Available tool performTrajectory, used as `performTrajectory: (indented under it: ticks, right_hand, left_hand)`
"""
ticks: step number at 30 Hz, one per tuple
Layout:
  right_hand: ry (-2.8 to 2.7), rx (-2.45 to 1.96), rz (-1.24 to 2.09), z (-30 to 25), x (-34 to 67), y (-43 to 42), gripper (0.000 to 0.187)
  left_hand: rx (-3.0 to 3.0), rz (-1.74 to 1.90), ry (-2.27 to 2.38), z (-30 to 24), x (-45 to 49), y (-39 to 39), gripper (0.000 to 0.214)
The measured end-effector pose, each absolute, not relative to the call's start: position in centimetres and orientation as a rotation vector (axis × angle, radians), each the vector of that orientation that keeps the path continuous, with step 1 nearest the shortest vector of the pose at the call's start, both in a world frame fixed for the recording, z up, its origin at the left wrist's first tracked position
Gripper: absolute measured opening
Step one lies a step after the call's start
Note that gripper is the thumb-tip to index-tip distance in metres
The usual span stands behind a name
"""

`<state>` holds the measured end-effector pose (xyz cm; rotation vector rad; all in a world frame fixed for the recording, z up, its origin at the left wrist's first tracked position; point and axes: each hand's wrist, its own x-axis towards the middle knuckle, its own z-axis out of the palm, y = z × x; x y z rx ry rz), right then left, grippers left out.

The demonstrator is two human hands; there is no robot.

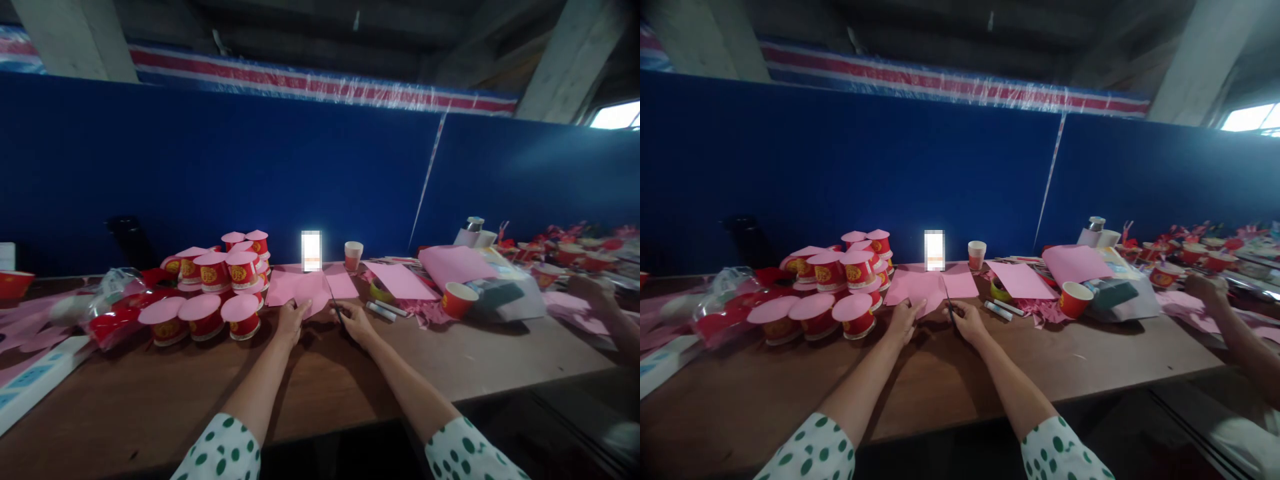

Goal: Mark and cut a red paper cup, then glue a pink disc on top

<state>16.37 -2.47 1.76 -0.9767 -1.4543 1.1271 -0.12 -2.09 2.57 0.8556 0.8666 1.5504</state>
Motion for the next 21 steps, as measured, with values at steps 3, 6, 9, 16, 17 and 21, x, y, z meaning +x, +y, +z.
performTrajectory:
  ticks: [3, 6, 9, 16, 17, 21]
  right_hand:
    - [-1.452, -0.976, 1.122, 1.83, 16.42, -2.55, 0.04]
    - [-1.446, -0.97, 1.12, 1.92, 16.38, -2.69, 0.041]
    - [-1.441, -0.962, 1.117, 2.0, 16.29, -2.77, 0.04]
    - [-1.433, -0.947, 1.126, 1.91, 16.34, -2.68, 0.038]
    - [-1.434, -0.945, 1.13, 1.87, 16.38, -2.66, 0.037]
    - [-1.446, -0.936, 1.142, 1.71, 16.44, -2.59, 0.033]
  left_hand:
    - [0.867, 1.536, 0.86, 2.59, -0.09, -2.11, 0.043]
    - [0.874, 1.526, 0.861, 2.7, -0.04, -2.19, 0.044]
    - [0.877, 1.52, 0.868, 2.81, -0.03, -2.28, 0.042]
    - [0.885, 1.504, 0.857, 2.75, -0.1, -2.29, 0.044]
    - [0.886, 1.501, 0.857, 2.7, -0.11, -2.26, 0.044]
    - [0.893, 1.482, 0.866, 2.6, -0.12, -2.2, 0.033]
